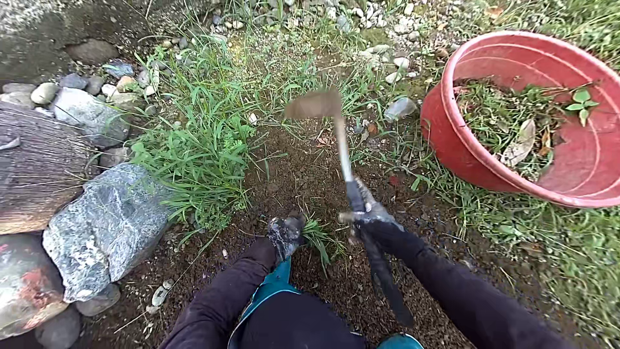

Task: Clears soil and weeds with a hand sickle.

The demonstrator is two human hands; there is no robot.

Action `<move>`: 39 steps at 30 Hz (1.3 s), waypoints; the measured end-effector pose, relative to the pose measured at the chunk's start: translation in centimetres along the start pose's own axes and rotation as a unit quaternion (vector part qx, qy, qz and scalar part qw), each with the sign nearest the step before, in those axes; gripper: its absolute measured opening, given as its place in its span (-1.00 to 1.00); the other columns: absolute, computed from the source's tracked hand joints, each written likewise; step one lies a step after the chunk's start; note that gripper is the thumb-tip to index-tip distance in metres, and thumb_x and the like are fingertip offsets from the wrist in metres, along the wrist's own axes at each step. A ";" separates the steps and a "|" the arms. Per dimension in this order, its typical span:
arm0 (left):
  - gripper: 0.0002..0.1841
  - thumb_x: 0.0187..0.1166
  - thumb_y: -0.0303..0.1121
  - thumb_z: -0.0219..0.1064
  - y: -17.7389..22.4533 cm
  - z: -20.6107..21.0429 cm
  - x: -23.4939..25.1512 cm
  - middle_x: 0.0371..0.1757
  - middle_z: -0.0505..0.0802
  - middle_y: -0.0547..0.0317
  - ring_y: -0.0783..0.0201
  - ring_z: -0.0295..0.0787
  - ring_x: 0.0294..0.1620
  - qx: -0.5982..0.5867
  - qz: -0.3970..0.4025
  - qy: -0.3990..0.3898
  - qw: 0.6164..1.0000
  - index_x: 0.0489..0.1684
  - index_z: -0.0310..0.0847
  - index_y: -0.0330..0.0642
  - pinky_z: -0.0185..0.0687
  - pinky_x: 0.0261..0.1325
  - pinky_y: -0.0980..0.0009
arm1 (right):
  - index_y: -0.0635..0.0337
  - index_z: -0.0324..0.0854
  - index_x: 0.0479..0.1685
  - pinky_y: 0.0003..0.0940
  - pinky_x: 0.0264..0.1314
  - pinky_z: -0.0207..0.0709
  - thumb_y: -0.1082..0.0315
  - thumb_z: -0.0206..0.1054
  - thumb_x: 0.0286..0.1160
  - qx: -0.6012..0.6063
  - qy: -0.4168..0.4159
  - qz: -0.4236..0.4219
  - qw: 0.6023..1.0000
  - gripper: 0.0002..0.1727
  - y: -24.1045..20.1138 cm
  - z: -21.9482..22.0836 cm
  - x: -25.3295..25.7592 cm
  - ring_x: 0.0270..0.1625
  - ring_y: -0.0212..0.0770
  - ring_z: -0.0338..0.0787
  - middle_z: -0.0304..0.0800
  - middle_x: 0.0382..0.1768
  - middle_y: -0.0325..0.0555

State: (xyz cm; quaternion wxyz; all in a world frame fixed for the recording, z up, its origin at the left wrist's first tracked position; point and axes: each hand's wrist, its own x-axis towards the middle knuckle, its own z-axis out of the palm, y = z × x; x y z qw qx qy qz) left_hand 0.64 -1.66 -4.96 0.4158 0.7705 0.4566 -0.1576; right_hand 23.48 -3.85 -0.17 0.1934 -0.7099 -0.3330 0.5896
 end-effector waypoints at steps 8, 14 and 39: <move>-0.50 0.63 -0.30 0.30 -2.3 2.0 -0.9 0.42 0.72 -0.31 -0.20 0.64 0.49 -0.071 0.010 0.042 0.997 0.49 0.53 -0.37 0.45 0.55 -0.16 | -0.30 -0.20 0.91 -0.22 -0.59 0.61 0.52 0.41 0.27 0.067 0.015 0.008 0.998 0.15 -0.7 -3.8 -2.9 -0.55 -0.22 0.61 0.62 -0.13 -0.02; -0.56 0.51 -0.29 0.41 -0.7 1.4 0.2 0.33 0.78 -0.22 -0.16 0.70 0.40 -0.066 0.044 0.010 0.997 0.32 0.65 -0.31 0.51 0.45 -0.21 | -0.18 -0.14 0.89 -0.10 -0.37 0.64 0.50 0.37 0.46 -0.052 -0.051 0.060 0.995 0.00 -0.7 -0.9 -1.1 -0.43 -0.13 0.68 0.68 -0.14 0.08; -0.32 0.61 -0.31 0.32 0.2 -3.0 6.6 0.64 0.48 -0.43 -0.44 0.62 0.42 0.085 -0.073 0.025 0.993 0.76 0.23 -0.27 0.54 0.33 -0.39 | -0.38 -0.17 0.92 -0.24 -0.56 0.63 0.35 0.54 -0.12 0.012 0.113 -0.022 0.993 0.34 2.9 -8.0 -9.3 -0.47 -0.24 0.68 0.66 0.08 0.00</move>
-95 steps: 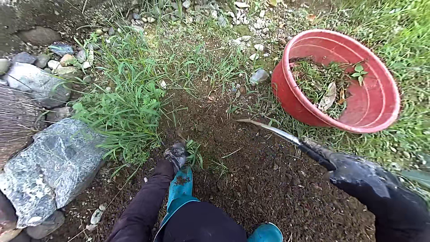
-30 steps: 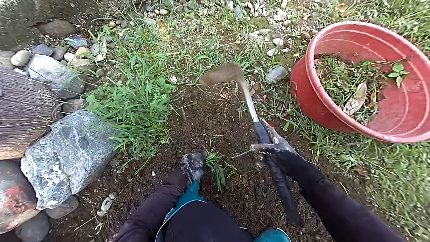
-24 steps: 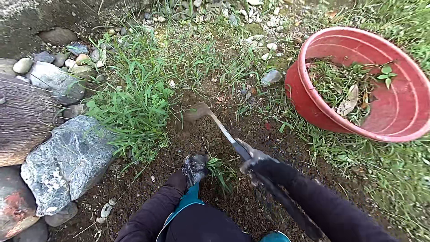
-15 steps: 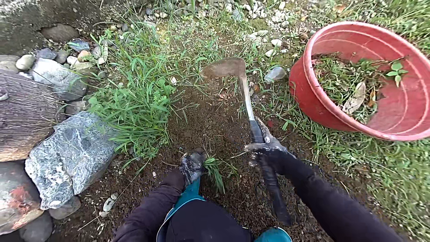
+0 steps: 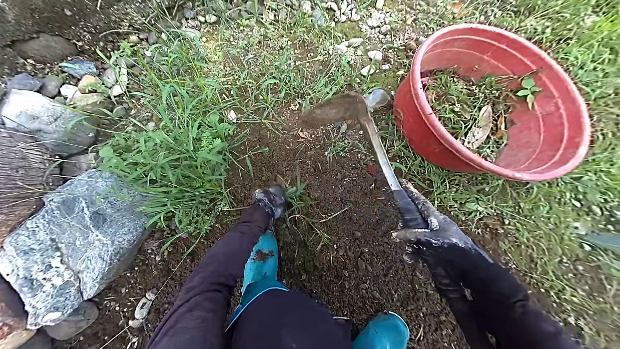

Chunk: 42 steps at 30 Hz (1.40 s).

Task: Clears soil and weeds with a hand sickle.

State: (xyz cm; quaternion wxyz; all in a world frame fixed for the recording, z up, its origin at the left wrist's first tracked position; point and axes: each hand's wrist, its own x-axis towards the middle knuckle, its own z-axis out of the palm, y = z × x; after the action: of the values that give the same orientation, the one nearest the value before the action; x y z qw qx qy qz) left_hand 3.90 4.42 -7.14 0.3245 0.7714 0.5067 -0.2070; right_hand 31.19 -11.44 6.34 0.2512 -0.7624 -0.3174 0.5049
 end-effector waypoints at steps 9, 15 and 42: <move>-0.59 0.45 -0.32 0.48 -2.8 -1.1 -4.1 0.19 0.82 -0.28 -0.19 0.76 0.28 -0.128 0.210 0.087 0.965 0.21 0.70 -0.36 0.57 0.39 -0.22 | -0.29 -0.20 0.90 -0.24 -0.59 0.69 0.42 0.51 0.00 0.054 0.003 0.040 0.998 0.28 4.0 0.6 -0.7 -0.55 -0.26 0.70 0.69 -0.22 -0.12; -0.62 0.74 -0.29 0.21 -0.1 3.9 -5.7 0.66 0.55 -0.18 -0.32 0.56 0.54 0.054 0.171 -0.079 0.981 0.47 0.62 -0.08 0.48 0.50 -0.29 | -0.35 -0.03 0.91 0.21 -0.27 0.66 0.35 0.58 0.07 -0.135 -0.088 0.060 0.985 0.21 5.7 1.8 -0.1 -0.28 0.15 0.76 0.73 0.14 0.29; -0.69 0.67 -0.03 0.29 11.3 -10.6 -8.2 -0.01 0.85 0.52 0.62 0.75 0.04 -0.578 0.468 0.211 0.634 0.15 0.65 0.01 0.72 0.15 0.53 | -0.23 -0.15 0.93 0.42 0.01 0.56 0.50 0.55 0.01 0.021 0.133 0.109 0.985 0.29 19.3 -0.6 -6.9 0.02 0.40 0.74 0.65 0.21 0.50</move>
State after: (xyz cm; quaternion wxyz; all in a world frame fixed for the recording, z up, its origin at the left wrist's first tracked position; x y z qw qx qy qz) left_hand 10.84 3.47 8.92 0.6419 0.5821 0.1485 0.4766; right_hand 34.22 -29.50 -2.79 0.2508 -0.8473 -0.1852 0.4301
